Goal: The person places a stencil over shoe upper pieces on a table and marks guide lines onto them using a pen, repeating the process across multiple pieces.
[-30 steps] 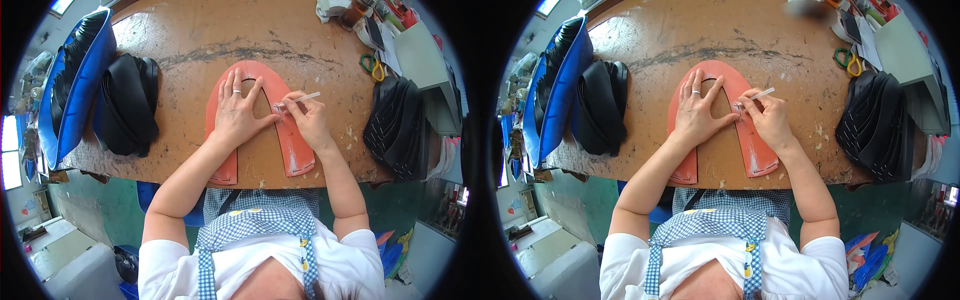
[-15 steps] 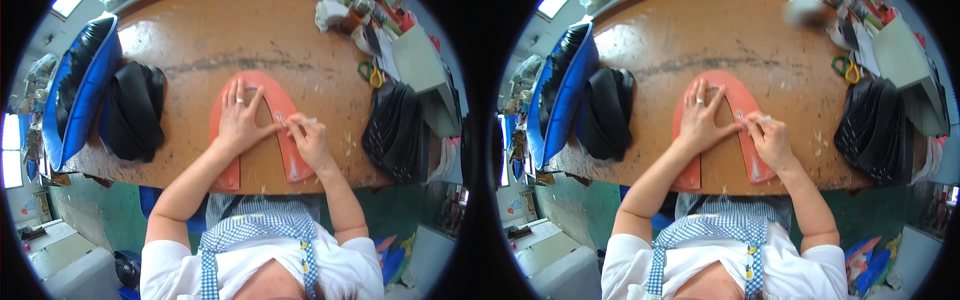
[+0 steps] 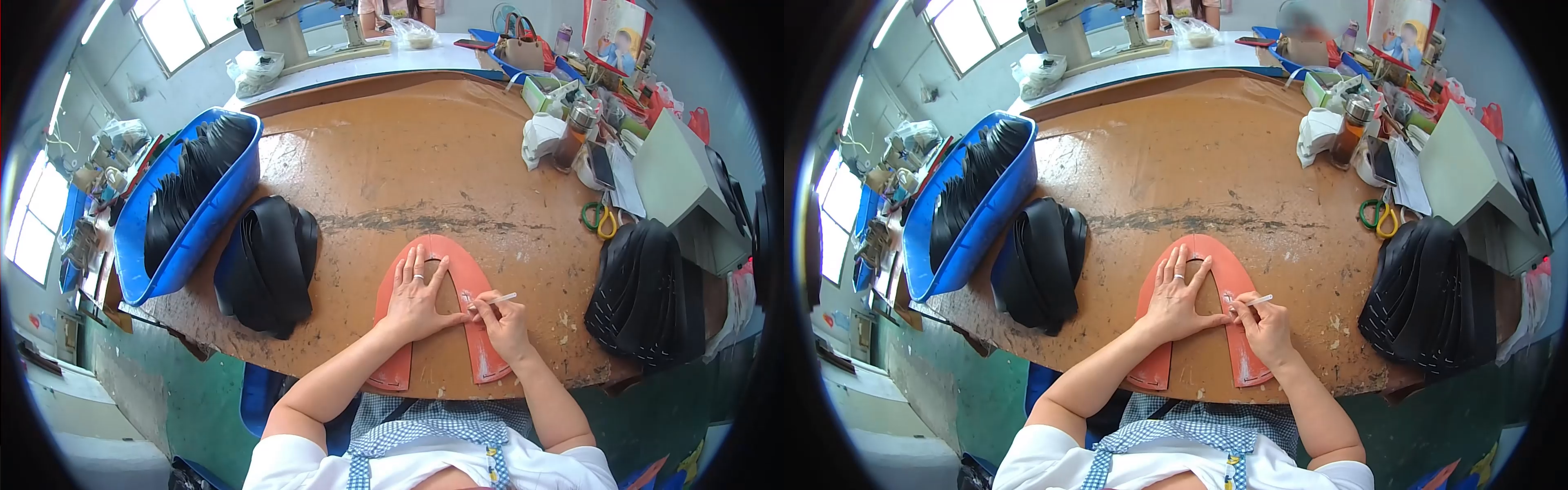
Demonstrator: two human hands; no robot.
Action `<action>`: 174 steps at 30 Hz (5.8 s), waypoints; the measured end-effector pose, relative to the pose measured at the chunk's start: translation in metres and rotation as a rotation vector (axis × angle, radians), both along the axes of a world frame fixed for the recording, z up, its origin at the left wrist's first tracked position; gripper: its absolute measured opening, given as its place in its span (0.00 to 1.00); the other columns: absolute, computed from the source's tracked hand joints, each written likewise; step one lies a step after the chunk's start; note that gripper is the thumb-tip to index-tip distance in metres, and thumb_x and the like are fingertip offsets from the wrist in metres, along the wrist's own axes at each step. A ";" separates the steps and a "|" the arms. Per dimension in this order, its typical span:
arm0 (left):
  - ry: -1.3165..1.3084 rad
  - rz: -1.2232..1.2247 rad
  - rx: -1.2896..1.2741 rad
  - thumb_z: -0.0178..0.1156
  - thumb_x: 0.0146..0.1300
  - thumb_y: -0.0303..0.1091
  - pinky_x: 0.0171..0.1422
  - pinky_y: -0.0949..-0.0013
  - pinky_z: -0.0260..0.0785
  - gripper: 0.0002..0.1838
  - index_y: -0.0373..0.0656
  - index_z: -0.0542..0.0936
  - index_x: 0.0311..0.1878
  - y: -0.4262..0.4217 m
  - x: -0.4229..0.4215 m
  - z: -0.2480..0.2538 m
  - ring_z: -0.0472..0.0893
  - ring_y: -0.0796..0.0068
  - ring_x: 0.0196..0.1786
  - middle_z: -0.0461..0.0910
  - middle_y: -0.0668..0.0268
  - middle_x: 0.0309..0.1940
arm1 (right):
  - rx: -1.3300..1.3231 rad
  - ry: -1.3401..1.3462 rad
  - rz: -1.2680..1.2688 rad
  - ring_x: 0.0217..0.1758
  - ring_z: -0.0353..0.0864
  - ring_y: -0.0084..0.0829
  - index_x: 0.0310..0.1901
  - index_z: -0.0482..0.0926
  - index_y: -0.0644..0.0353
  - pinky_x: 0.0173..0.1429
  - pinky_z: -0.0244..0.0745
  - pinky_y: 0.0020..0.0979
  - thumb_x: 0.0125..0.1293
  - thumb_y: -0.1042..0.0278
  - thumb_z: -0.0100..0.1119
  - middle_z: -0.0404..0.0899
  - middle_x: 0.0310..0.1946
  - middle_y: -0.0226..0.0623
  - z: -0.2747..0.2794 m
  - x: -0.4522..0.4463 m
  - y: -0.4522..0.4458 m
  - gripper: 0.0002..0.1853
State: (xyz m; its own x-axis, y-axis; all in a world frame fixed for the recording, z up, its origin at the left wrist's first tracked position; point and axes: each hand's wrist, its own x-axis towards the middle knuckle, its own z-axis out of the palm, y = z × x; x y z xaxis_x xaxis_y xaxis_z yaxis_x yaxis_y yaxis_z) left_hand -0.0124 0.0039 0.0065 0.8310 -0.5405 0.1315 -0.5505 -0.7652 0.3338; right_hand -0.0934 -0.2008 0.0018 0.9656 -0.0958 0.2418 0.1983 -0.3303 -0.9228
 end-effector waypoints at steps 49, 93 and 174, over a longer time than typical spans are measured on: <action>0.011 -0.012 0.026 0.67 0.53 0.84 0.91 0.39 0.33 0.70 0.45 0.56 0.89 0.001 0.000 -0.002 0.40 0.32 0.90 0.43 0.28 0.86 | -0.035 -0.027 -0.044 0.32 0.90 0.22 0.45 0.84 0.63 0.38 0.84 0.27 0.80 0.73 0.63 0.89 0.31 0.34 0.001 -0.002 0.004 0.04; -0.029 -0.006 0.048 0.70 0.53 0.82 0.91 0.36 0.36 0.68 0.44 0.61 0.87 -0.002 0.000 -0.001 0.43 0.32 0.90 0.48 0.29 0.85 | -0.042 0.000 -0.025 0.32 0.89 0.23 0.48 0.85 0.64 0.38 0.84 0.27 0.80 0.73 0.64 0.89 0.31 0.35 -0.006 -0.001 0.002 0.04; 0.094 0.390 -0.146 0.79 0.56 0.41 0.86 0.42 0.53 0.43 0.37 0.68 0.71 0.043 -0.060 0.015 0.59 0.40 0.82 0.62 0.44 0.78 | -0.432 -0.195 0.146 0.46 0.88 0.43 0.43 0.87 0.55 0.51 0.82 0.43 0.68 0.65 0.73 0.85 0.44 0.36 -0.015 0.135 0.024 0.07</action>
State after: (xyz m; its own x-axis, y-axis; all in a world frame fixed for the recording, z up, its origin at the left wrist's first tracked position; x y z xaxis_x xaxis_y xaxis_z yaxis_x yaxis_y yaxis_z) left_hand -0.0728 0.0469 0.0215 0.9815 -0.1650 0.0975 -0.1916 -0.8511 0.4887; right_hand 0.0417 -0.1770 -0.0127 0.8944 0.1859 0.4068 0.4262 -0.6302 -0.6490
